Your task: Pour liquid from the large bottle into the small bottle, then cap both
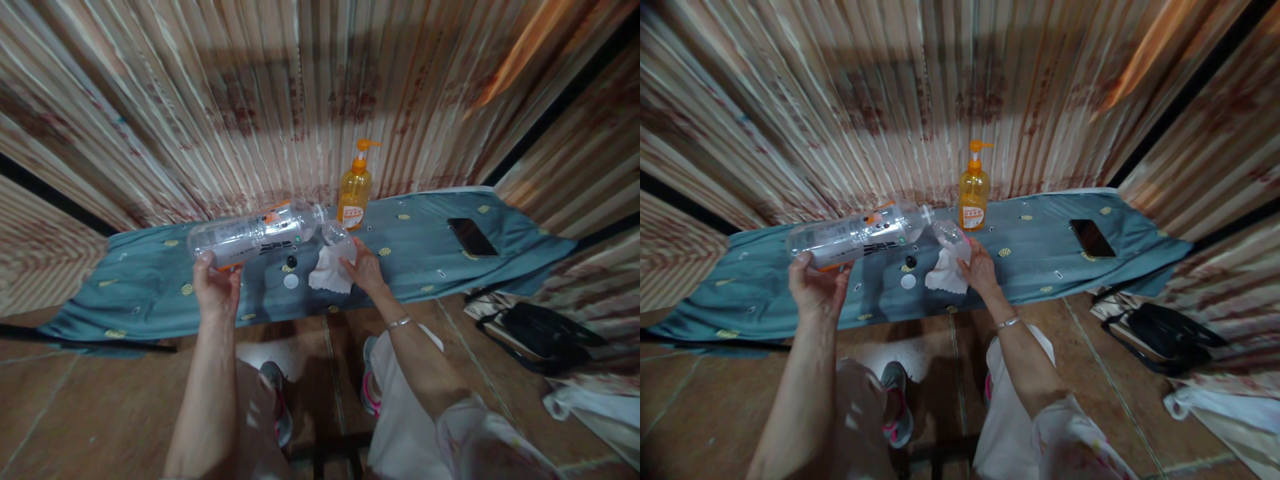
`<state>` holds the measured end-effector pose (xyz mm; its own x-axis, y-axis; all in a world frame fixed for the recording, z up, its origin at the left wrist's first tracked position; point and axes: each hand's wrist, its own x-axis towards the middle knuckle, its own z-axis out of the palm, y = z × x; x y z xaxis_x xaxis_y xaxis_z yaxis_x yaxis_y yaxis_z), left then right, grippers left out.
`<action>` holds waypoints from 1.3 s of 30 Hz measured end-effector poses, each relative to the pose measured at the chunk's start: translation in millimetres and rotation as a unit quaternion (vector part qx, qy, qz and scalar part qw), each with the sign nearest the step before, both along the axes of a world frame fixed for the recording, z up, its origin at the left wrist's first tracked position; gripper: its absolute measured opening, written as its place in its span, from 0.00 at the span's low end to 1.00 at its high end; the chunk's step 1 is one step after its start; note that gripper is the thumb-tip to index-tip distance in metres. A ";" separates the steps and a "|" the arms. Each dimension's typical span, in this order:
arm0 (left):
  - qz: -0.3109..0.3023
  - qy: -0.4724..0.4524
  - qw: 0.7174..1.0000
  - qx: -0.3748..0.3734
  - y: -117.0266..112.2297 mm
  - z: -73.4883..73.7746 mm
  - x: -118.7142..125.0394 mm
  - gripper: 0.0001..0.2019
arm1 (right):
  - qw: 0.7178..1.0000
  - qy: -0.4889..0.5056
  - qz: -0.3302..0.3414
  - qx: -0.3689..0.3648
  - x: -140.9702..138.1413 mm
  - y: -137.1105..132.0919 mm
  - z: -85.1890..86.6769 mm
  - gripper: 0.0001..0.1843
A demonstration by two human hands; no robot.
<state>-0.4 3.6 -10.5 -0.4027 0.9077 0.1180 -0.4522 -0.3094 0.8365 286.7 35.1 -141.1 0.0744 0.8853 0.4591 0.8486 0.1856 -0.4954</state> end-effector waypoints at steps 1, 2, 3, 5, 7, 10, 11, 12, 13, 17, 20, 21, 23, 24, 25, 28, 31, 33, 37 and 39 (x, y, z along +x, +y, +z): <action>0.001 -0.002 1.000 0.000 -0.3 0.1 0.5 0.15 | 1.000 0.003 0.002 0.002 0.4 0.1 -0.2 0.33; 0.002 -0.005 1.000 0.001 -0.6 0.1 0.9 0.16 | 1.000 0.005 0.003 0.002 0.9 0.2 -0.3 0.33; 0.006 -0.008 1.000 0.000 -0.8 0.0 1.3 0.16 | 1.000 0.007 0.004 0.002 1.4 0.3 -0.3 0.33; 0.011 -0.013 1.000 -0.003 -0.8 -0.4 1.4 0.17 | 1.000 0.008 0.007 -0.003 2.4 0.2 0.0 0.33; 0.016 -0.017 1.000 -0.005 -0.3 -0.9 1.2 0.17 | 1.000 0.006 0.010 -0.007 3.0 0.1 0.6 0.33; 0.008 -0.011 1.000 -0.003 0.7 -1.3 1.2 0.17 | 1.000 0.004 0.009 -0.011 2.8 -0.2 1.8 0.34; 0.006 -0.006 1.000 -0.001 1.0 -1.3 1.7 0.17 | 1.000 0.003 0.007 -0.014 2.5 -0.3 2.3 0.34; 0.005 -0.003 1.000 0.001 1.1 -1.1 2.2 0.17 | 1.000 0.001 0.004 -0.018 2.1 -0.4 2.8 0.34; 0.005 -0.002 1.000 0.002 1.2 -0.9 2.9 0.17 | 1.000 -0.002 0.002 -0.022 1.8 -0.6 3.3 0.34; 0.014 -0.013 1.000 0.001 1.6 0.2 4.4 0.15 | 1.000 -0.013 0.005 -0.028 1.6 -0.7 4.0 0.35; 0.006 -0.021 1.000 0.011 1.9 1.0 3.8 0.13 | 1.000 -0.011 0.012 -0.016 2.6 -0.4 2.8 0.35; 0.001 -0.023 1.000 0.017 2.0 1.4 3.6 0.13 | 1.000 -0.011 0.013 -0.011 2.9 -0.2 2.2 0.35; -0.009 -0.022 0.999 0.032 2.0 2.3 3.9 0.13 | 1.000 -0.009 0.013 -0.006 3.5 0.0 1.3 0.34; -0.015 -0.019 0.999 0.039 1.9 2.7 4.2 0.13 | 1.000 -0.008 0.012 -0.005 3.7 0.1 1.0 0.34; -0.021 -0.014 0.999 0.045 1.9 3.2 4.6 0.13 | 1.000 -0.006 0.012 -0.004 3.8 0.1 0.7 0.34; -0.025 -0.008 0.998 0.059 1.9 4.1 5.6 0.14 | 1.000 -0.003 0.011 -0.002 3.7 0.4 0.3 0.34; -0.019 -0.009 0.998 0.057 2.0 4.8 5.8 0.15 | 1.000 -0.001 0.014 -0.003 3.3 0.7 -0.3 0.34; -0.020 -0.012 0.998 0.053 1.8 5.9 6.1 0.15 | 1.000 0.004 0.015 -0.003 3.3 0.8 -0.7 0.34; -0.019 -0.021 0.998 0.060 0.2 9.1 8.2 0.17 | 1.000 0.009 0.016 0.003 3.3 0.4 -0.9 0.33; -0.024 -0.015 0.998 0.064 -0.7 10.4 8.8 0.17 | 1.000 0.008 0.018 0.003 3.3 -0.1 -0.6 0.33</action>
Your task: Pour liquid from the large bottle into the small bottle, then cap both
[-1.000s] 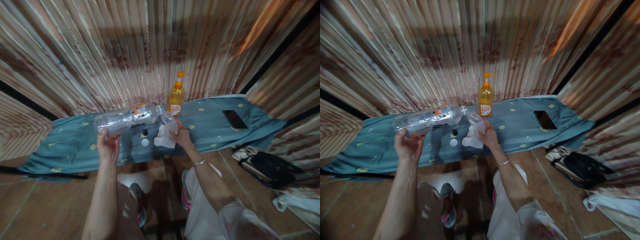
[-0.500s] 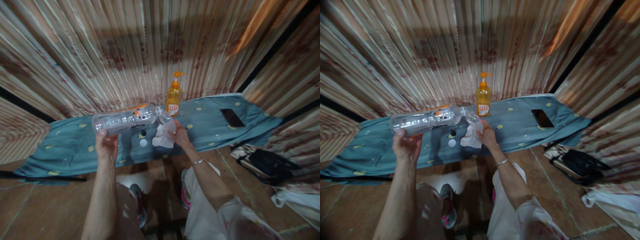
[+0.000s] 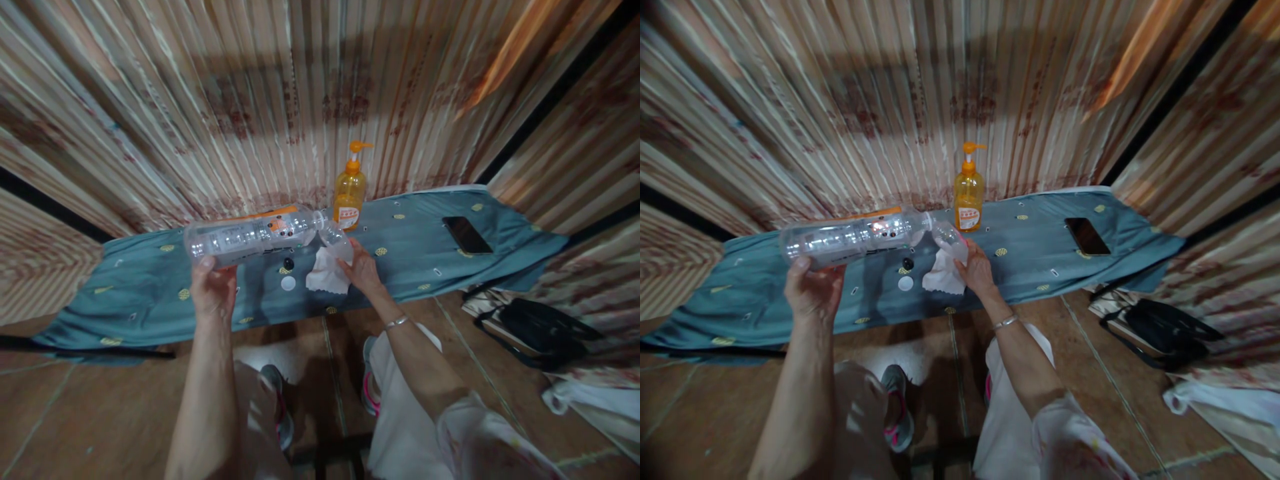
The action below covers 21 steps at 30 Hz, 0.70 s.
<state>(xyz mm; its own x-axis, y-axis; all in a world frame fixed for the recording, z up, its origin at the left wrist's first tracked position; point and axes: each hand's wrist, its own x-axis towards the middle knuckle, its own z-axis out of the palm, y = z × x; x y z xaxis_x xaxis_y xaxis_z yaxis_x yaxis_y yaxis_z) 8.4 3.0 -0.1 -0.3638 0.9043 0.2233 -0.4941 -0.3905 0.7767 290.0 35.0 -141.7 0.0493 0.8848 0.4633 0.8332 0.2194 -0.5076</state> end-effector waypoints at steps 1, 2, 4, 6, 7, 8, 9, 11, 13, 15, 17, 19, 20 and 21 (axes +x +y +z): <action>-0.003 0.003 1.000 0.002 -0.4 0.4 0.0 0.16 | 1.000 -0.001 0.001 0.000 -0.1 -0.2 0.1 0.33; -0.004 0.005 1.000 0.003 -0.7 0.7 -0.2 0.16 | 1.000 -0.002 0.001 0.000 -0.2 -0.4 0.3 0.33; -0.005 0.008 1.000 0.001 -1.2 1.0 -0.9 0.16 | 1.000 -0.006 0.000 0.003 -0.6 -0.7 0.6 0.33; -0.004 0.009 1.000 -0.002 -1.3 1.0 -1.7 0.16 | 1.000 -0.012 -0.001 0.003 -1.0 -0.9 1.0 0.33; -0.003 0.007 1.000 -0.004 -1.2 1.0 -2.0 0.16 | 1.000 -0.014 -0.002 0.001 -1.2 -1.1 1.2 0.33; -0.001 0.005 1.000 -0.005 -1.1 0.9 -2.2 0.16 | 1.000 -0.016 -0.004 -0.002 -1.5 -1.2 1.6 0.33; 0.001 0.003 1.000 -0.006 -0.9 0.7 -2.3 0.17 | 1.000 -0.017 -0.008 -0.005 -1.7 -1.4 2.0 0.33; 0.002 0.000 1.000 -0.005 -0.5 0.3 -2.5 0.18 | 1.000 -0.020 -0.016 -0.008 -2.1 -1.8 2.9 0.33; 0.002 0.004 1.000 -0.005 0.0 -0.2 -2.8 0.19 | 1.000 -0.023 -0.017 -0.009 -2.6 -2.2 3.8 0.33; 0.004 0.006 1.000 -0.008 0.4 -0.4 -3.1 0.20 | 1.000 -0.025 -0.015 -0.010 -3.1 -2.5 4.4 0.33; 0.004 0.005 1.000 -0.009 0.5 -0.1 -3.3 0.21 | 0.999 -0.026 -0.019 -0.011 -3.6 -2.7 4.6 0.33; -0.001 0.003 1.000 -0.002 0.1 1.0 -3.1 0.23 | 0.999 -0.024 -0.022 -0.011 -3.9 -2.7 4.2 0.33; -0.002 0.003 1.000 0.002 -0.2 1.7 -2.9 0.24 | 0.999 -0.022 -0.022 -0.011 -3.9 -2.6 3.9 0.33; -0.002 0.001 1.000 0.004 -0.5 2.4 -2.5 0.24 | 1.000 -0.020 -0.020 -0.010 -3.8 -2.5 3.5 0.33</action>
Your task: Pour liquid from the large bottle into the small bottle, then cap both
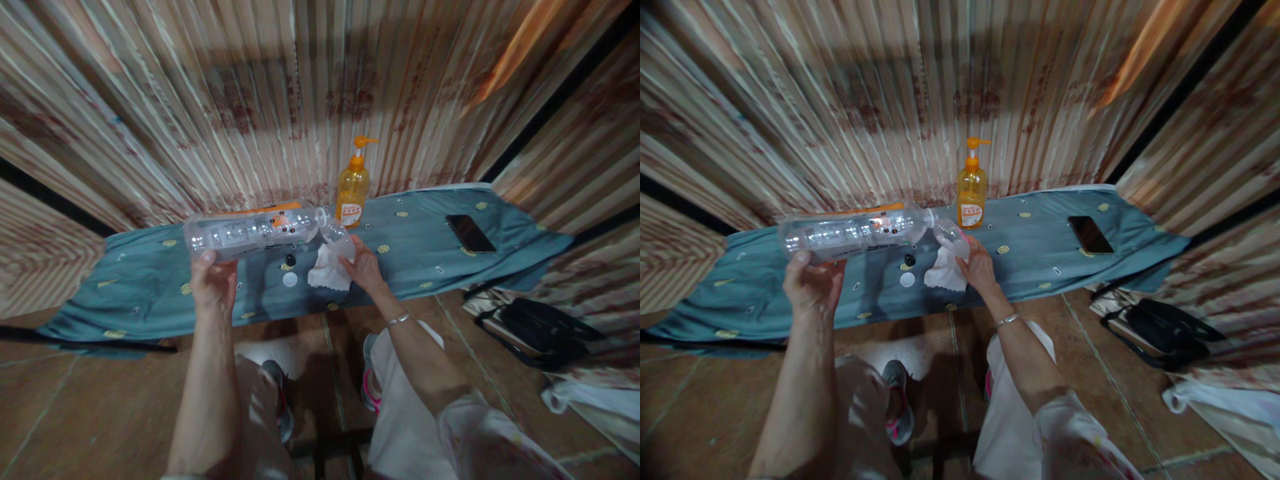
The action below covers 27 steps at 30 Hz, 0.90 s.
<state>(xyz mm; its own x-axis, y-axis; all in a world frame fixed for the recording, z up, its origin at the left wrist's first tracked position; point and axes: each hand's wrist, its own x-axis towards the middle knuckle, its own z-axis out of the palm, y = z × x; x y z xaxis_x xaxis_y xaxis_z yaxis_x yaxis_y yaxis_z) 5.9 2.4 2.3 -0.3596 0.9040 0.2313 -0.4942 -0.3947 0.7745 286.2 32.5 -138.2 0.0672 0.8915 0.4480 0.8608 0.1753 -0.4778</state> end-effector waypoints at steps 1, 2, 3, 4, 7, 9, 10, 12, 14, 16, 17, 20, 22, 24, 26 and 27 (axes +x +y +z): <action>0.002 -0.003 1.000 0.000 -0.3 0.6 0.4 0.25 | 1.000 0.003 0.002 0.002 0.2 0.2 -0.4 0.33; 0.004 -0.006 1.000 -0.002 -0.6 1.2 0.7 0.25 | 1.000 0.006 0.005 0.004 0.4 0.4 -0.8 0.32; 0.005 -0.008 1.000 -0.003 -0.9 1.6 1.0 0.25 | 1.000 0.009 0.006 0.005 0.8 0.6 -1.2 0.32; 0.006 -0.009 1.000 -0.004 -1.1 1.8 1.2 0.25 | 1.000 0.011 0.007 0.005 1.2 0.9 -1.5 0.32; 0.009 -0.013 1.000 -0.007 -1.2 1.8 1.2 0.25 | 1.000 0.011 0.012 -0.002 2.3 1.3 -2.0 0.33; 0.011 -0.021 1.000 -0.010 -1.2 1.3 0.7 0.24 | 1.000 0.011 0.017 -0.006 2.7 1.3 -1.8 0.33; 0.010 -0.024 1.000 -0.009 -1.1 0.9 0.3 0.23 | 1.000 0.011 0.019 -0.006 2.7 1.2 -1.6 0.33; 0.003 -0.027 1.000 -0.004 -0.8 -0.1 -0.4 0.22 | 1.000 0.012 0.019 -0.003 2.7 0.9 -1.2 0.33; 0.000 -0.030 1.000 0.001 -0.1 -1.1 -1.3 0.21 | 1.000 0.014 0.018 0.001 2.6 0.7 -0.9 0.32; -0.001 -0.035 0.999 -0.001 0.9 -1.9 -1.9 0.20 | 1.000 0.017 0.020 -0.001 2.5 0.5 -0.8 0.32; -0.002 -0.037 0.999 -0.003 1.5 -2.1 -2.1 0.20 | 1.000 0.017 0.021 -0.002 2.4 0.5 -0.8 0.32; 0.000 -0.037 0.999 -0.017 2.3 -2.0 -1.8 0.17 | 1.000 0.011 0.018 -0.004 2.3 0.6 -1.1 0.33; 0.005 -0.041 0.999 -0.027 1.9 -0.9 -1.1 0.15 | 1.000 0.008 0.015 -0.003 2.3 0.5 -1.2 0.33; 0.005 -0.047 0.998 -0.035 0.9 0.5 -0.4 0.15 | 1.000 0.005 0.018 -0.003 2.4 0.4 -1.1 0.33; -0.001 -0.053 0.998 -0.038 0.0 1.5 -0.3 0.16 | 1.000 0.003 0.020 -0.006 2.5 0.2 -1.0 0.33; -0.004 -0.052 0.998 -0.037 -0.2 1.8 -0.5 0.17 | 1.000 0.001 0.020 -0.007 2.6 0.2 -0.9 0.33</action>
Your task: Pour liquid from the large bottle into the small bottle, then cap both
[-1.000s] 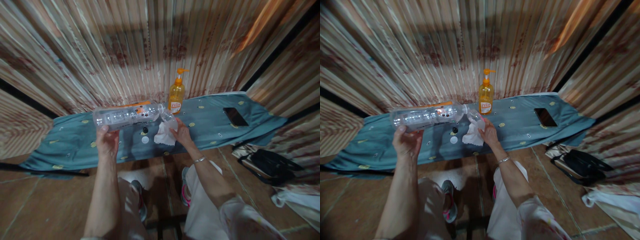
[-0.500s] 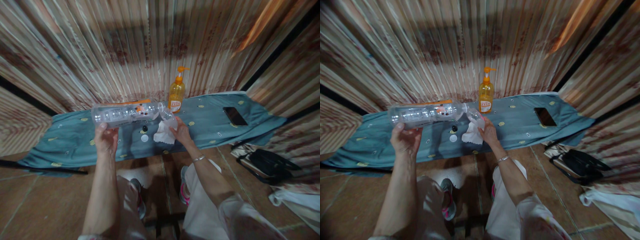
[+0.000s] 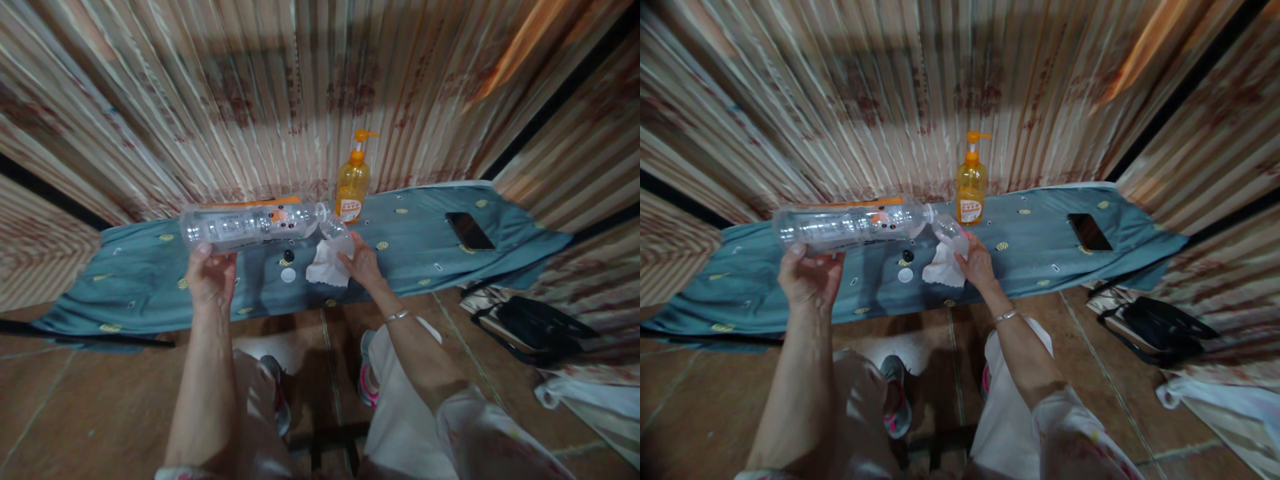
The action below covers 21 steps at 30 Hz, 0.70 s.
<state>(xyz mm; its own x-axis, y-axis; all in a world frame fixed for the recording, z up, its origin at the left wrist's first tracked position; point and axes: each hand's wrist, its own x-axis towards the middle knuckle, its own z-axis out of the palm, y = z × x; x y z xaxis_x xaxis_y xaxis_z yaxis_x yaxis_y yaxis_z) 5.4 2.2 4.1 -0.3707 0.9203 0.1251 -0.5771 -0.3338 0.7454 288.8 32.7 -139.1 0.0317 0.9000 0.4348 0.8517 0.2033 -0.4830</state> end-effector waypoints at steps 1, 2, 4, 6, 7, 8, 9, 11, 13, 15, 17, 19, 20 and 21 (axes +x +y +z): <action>-0.001 0.002 1.000 0.003 -0.1 0.0 -0.4 0.17 | 1.000 -0.001 0.000 0.000 0.1 0.0 0.0 0.33; -0.002 0.007 1.000 0.007 0.0 -0.2 -0.8 0.18 | 1.000 0.000 0.000 0.001 0.1 0.0 -0.1 0.33; -0.005 0.018 1.000 0.018 0.3 -0.8 -1.6 0.18 | 1.000 0.005 0.000 0.005 0.2 0.0 -0.3 0.34; -0.005 0.021 1.000 0.022 0.6 -1.0 -2.0 0.17 | 1.000 0.011 0.002 0.006 0.1 0.1 -0.4 0.34; -0.006 0.021 0.999 0.023 0.6 -0.8 -1.9 0.18 | 1.000 0.014 0.002 0.006 0.0 0.1 -0.4 0.34; -0.005 0.021 0.999 0.024 0.4 -0.4 -1.7 0.18 | 1.000 0.016 0.003 0.006 -0.1 0.1 -0.4 0.34; -0.003 0.020 1.000 0.022 0.2 0.1 -1.5 0.18 | 1.000 0.017 0.003 0.006 -0.1 0.1 -0.4 0.34; 0.004 0.016 1.000 0.016 -0.5 1.3 -1.0 0.18 | 1.000 0.019 0.002 0.007 -0.2 0.1 -0.4 0.34; 0.007 0.012 1.000 0.006 -1.3 2.0 -0.9 0.18 | 1.000 0.017 0.003 0.008 -0.1 0.1 -0.5 0.34; 0.004 0.015 1.000 0.000 -1.9 2.0 -1.1 0.18 | 1.000 0.012 0.005 0.008 0.2 0.0 -0.5 0.34; 0.003 0.022 1.000 -0.002 -2.2 1.6 -1.4 0.18 | 1.000 0.006 0.004 0.007 0.3 -0.1 -0.4 0.34; 0.006 0.024 1.000 -0.003 -2.3 1.4 -1.2 0.19 | 1.000 0.001 0.002 0.003 0.3 -0.3 -0.2 0.34; 0.008 0.022 1.000 -0.001 -2.4 1.5 -0.9 0.20 | 1.000 -0.001 0.000 0.002 0.2 -0.3 -0.2 0.33; 0.008 0.019 1.000 0.001 -2.5 1.7 -0.6 0.20 | 1.000 -0.002 -0.002 0.000 0.0 -0.3 -0.2 0.34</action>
<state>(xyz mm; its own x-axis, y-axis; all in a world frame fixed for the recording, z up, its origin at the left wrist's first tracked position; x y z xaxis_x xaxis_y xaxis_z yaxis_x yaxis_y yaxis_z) 4.8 -0.3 5.8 -0.3804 0.9138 0.1420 -0.5429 -0.3450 0.7657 288.8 32.4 -139.3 0.0340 0.8996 0.4355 0.8551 0.1994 -0.4786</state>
